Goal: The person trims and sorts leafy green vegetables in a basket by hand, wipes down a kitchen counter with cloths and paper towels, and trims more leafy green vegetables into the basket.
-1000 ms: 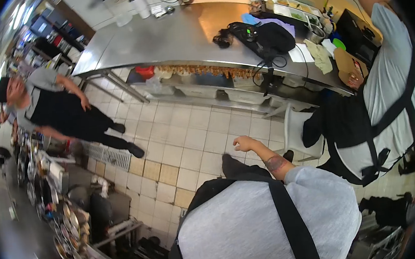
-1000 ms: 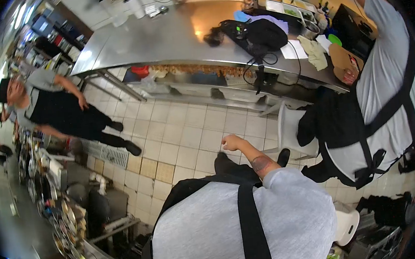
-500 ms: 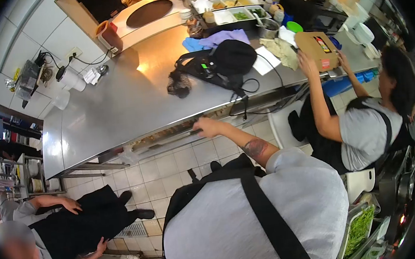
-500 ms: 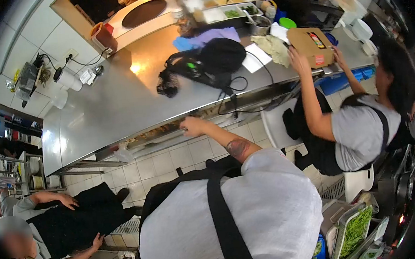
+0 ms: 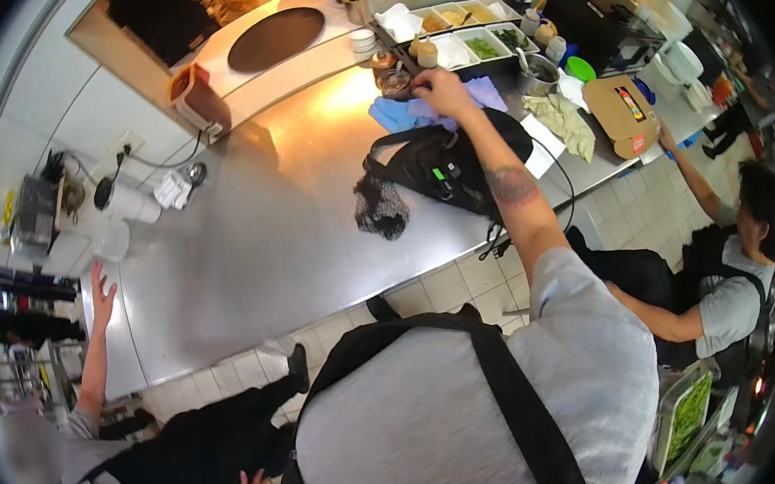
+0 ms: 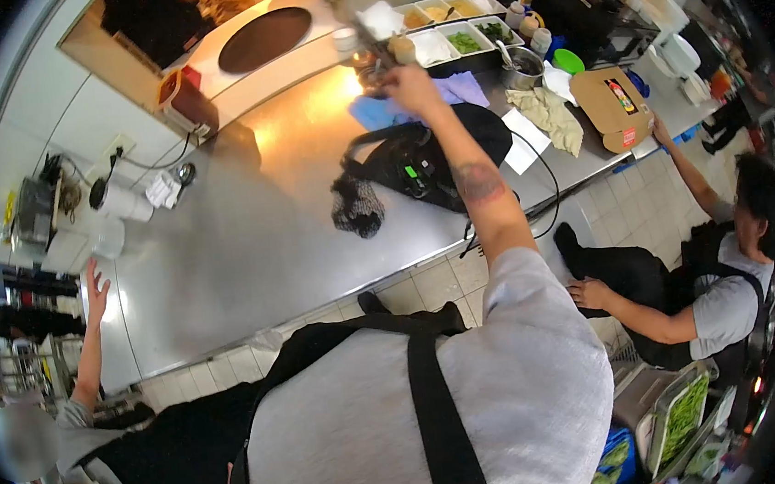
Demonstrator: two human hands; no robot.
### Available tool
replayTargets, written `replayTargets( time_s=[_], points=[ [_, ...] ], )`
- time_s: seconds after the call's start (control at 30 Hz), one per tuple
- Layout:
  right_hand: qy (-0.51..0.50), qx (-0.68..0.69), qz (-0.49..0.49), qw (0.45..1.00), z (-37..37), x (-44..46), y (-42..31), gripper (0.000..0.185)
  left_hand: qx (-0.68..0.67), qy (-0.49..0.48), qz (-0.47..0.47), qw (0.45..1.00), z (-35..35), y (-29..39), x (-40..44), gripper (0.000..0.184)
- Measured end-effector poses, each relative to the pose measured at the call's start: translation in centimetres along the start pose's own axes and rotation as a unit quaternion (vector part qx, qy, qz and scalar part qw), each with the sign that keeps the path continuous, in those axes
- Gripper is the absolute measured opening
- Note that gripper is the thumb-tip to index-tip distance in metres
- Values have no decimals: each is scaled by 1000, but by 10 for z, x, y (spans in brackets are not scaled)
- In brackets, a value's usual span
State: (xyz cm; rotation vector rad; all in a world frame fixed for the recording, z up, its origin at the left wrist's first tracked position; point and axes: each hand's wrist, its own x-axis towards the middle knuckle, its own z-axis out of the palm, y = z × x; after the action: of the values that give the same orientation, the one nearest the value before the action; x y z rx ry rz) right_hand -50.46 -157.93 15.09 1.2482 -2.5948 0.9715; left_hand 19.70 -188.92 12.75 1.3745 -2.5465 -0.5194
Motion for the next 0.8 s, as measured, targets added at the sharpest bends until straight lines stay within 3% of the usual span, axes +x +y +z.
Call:
replayTargets(
  time_s=[0.07, 0.13, 0.2, 0.27, 0.33, 0.43, 0.53, 0.57, 0.6, 0.63, 0.67, 0.7, 0.73, 0.77, 0.8],
  points=[
    [-66, -139, 178, 972, 9, 36, 76, 29, 41, 70, 149, 985, -51, -28, 150, 63],
    [1, -210, 339, 917, 24, 40, 131, 27, 63, 109, 258, 958, -79, -27, 263, 64],
    [55, -243, 350, 903, 28, 17, 126, 30, 77, 126, 324, 935, -92, -18, 338, 65],
    [37, -235, 355, 904, 29, 15, 143, 31, 76, 133, 355, 922, -96, -11, 384, 66],
    [-53, -180, 358, 915, 38, 21, 184, 32, 59, 118, 347, 928, -92, -10, 408, 67],
    [-29, 63, 330, 942, -8, 37, 157, 32, 18, 84, 309, 947, -85, -16, 432, 65],
    [139, 161, 158, 964, -26, 54, 151, 41, -4, 18, 246, 969, -85, -3, 432, 62],
    [152, 132, 133, 970, -34, 56, 137, 41, -2, -8, 207, 978, -71, 1, 415, 53],
    [165, 103, 107, 975, -42, 59, 113, 41, -8, -45, 172, 984, -40, 20, 369, 45],
    [177, 73, 80, 978, -48, 61, 88, 41, -13, -117, 125, 985, 28, 63, 260, 39],
    [128, 93, 64, 985, -48, 60, 63, 41, -28, -226, 74, 971, 103, 124, 127, 36],
    [73, 112, 109, 985, -47, 54, 22, 40, -72, -271, 36, 959, 132, 178, 60, 37],
    [94, 107, 38, 989, -17, 47, 10, 36, -105, -274, 45, 955, 136, 201, 79, 40],
    [15, 189, 77, 979, -21, 35, -43, 32, -263, -256, -35, 930, 128, 251, 86, 42],
    [17, 236, -7, 972, 18, 25, -50, 30, -414, -228, -114, 874, 116, 307, 83, 45]
  ],
)
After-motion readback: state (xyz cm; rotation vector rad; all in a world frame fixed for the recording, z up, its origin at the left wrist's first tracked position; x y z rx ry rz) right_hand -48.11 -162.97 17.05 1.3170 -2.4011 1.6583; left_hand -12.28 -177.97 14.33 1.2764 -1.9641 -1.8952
